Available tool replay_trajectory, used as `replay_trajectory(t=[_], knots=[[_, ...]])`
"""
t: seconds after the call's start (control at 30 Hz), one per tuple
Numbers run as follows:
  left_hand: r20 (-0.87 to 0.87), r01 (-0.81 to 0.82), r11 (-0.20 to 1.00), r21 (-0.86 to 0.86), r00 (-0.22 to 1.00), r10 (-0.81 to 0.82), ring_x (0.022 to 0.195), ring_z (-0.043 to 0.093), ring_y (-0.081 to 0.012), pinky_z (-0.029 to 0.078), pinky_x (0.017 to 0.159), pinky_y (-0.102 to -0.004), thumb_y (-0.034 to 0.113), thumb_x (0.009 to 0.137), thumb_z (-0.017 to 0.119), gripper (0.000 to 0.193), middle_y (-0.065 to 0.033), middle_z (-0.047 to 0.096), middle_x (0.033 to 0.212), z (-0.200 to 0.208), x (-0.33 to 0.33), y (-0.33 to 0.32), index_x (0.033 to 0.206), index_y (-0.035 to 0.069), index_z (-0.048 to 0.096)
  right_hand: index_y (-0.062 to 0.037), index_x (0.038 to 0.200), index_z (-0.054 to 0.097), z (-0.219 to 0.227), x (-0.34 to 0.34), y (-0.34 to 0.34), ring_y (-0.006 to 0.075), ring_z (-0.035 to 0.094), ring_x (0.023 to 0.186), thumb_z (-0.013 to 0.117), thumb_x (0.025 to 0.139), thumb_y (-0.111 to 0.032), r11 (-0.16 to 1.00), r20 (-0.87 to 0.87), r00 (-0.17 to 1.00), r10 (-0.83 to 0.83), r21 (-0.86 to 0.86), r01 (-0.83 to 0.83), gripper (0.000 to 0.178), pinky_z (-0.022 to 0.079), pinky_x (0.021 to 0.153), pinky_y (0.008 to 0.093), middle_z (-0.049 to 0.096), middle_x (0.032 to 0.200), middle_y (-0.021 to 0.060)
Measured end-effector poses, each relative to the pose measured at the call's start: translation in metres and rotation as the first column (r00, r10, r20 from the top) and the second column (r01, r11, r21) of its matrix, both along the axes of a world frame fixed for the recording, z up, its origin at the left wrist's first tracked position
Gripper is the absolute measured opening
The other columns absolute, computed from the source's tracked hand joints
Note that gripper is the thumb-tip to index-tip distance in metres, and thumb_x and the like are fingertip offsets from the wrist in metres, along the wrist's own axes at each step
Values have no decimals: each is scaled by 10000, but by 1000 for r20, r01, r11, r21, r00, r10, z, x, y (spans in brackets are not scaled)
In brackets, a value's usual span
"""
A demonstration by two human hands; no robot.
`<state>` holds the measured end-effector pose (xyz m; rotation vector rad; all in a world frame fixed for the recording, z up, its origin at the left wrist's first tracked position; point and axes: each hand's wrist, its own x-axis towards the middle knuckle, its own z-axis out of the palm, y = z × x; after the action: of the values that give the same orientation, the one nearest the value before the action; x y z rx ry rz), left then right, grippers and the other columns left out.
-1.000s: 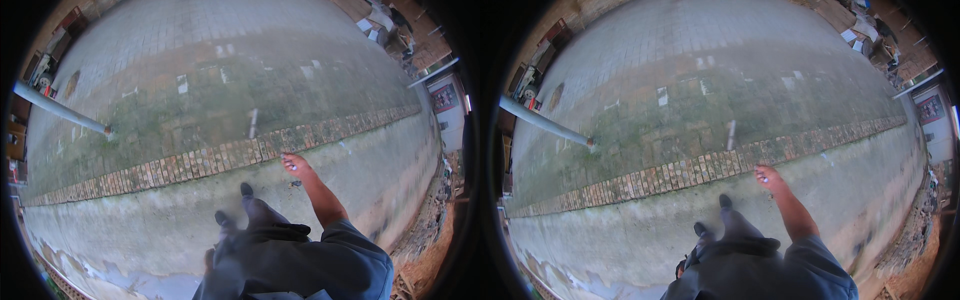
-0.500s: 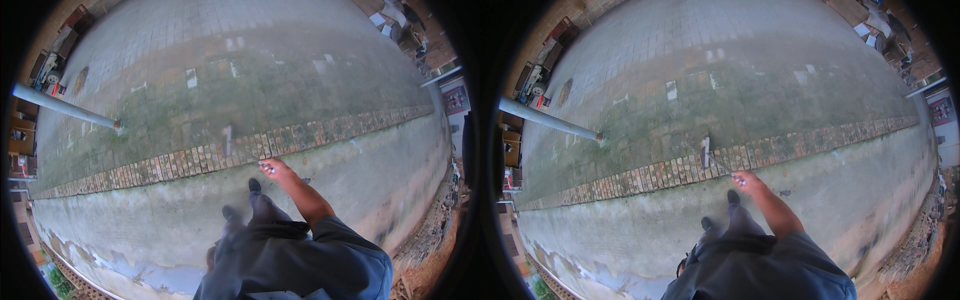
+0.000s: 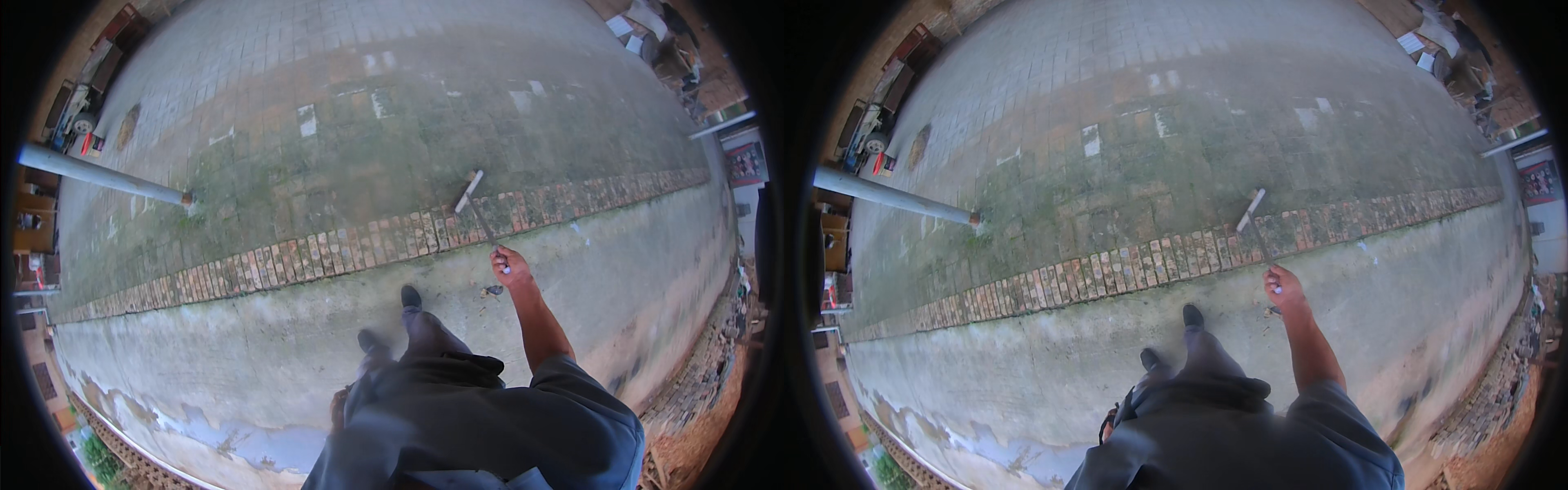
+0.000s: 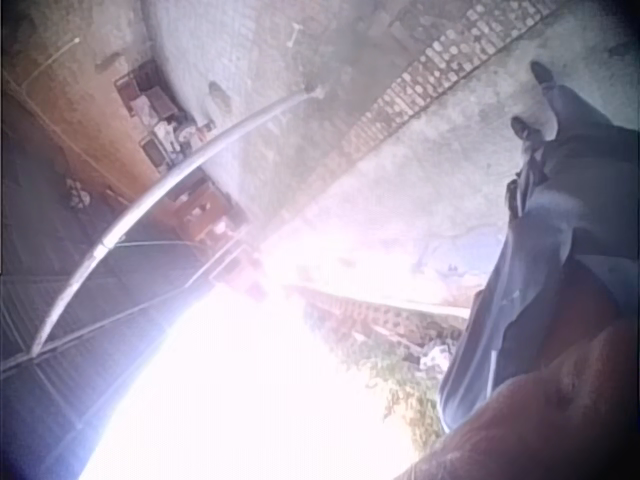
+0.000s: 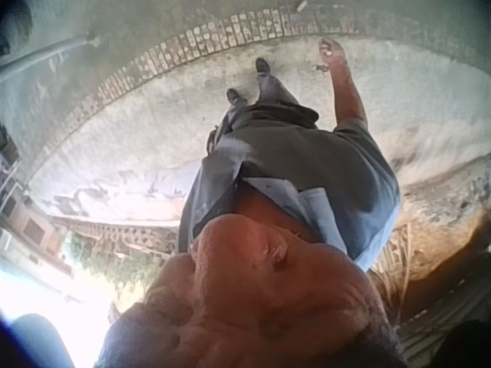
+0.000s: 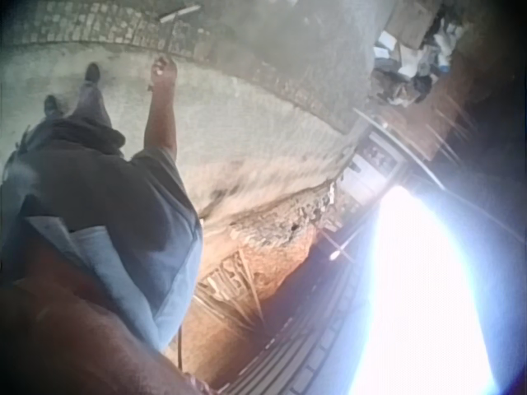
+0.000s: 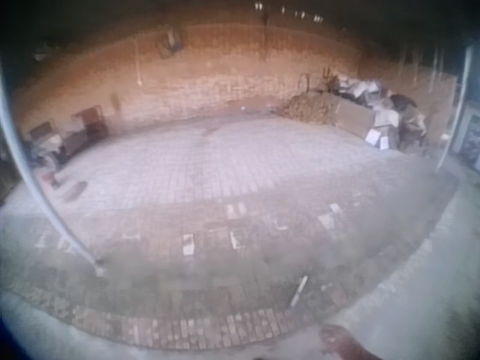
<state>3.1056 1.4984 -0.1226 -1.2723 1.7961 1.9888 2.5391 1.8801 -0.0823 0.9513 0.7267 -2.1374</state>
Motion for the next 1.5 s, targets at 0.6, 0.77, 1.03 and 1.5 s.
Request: replay_trajectory(t=[0.6,0.77,1.03,1.5], knots=[[-164,-258,945,202,942,293,1015,561,-209,428,882,-305,286,846,566,463,-155,571,1144,16,6,36,1185,-21,493,-45,869,528,-27,19,-237,79,438,502,577,813,-103,818,60,819,571,-127,-561,94,298,355,176,515,703,88],[-145,-136,988,73,979,145,1051,531,-232,400,918,-316,441,845,524,614,-175,536,1180,24,7,33,1204,-54,464,-25,865,537,-41,1,-205,82,444,480,579,808,-81,876,101,875,474,-158,-456,90,310,337,163,530,697,95],[-109,-150,985,88,981,159,1056,528,-229,402,915,-321,473,822,551,638,-169,539,1174,21,1,35,1208,-26,462,-37,845,540,-23,-42,-82,83,441,472,557,829,-85,974,98,971,219,-75,-212,53,318,360,170,526,666,78],[320,-110,984,-137,935,150,948,588,-173,458,826,-290,377,846,561,444,-114,619,1065,27,-15,34,1145,52,522,-20,922,547,-4,-18,-197,67,432,530,517,863,-64,850,7,920,393,-384,-360,80,326,382,162,520,766,96]])
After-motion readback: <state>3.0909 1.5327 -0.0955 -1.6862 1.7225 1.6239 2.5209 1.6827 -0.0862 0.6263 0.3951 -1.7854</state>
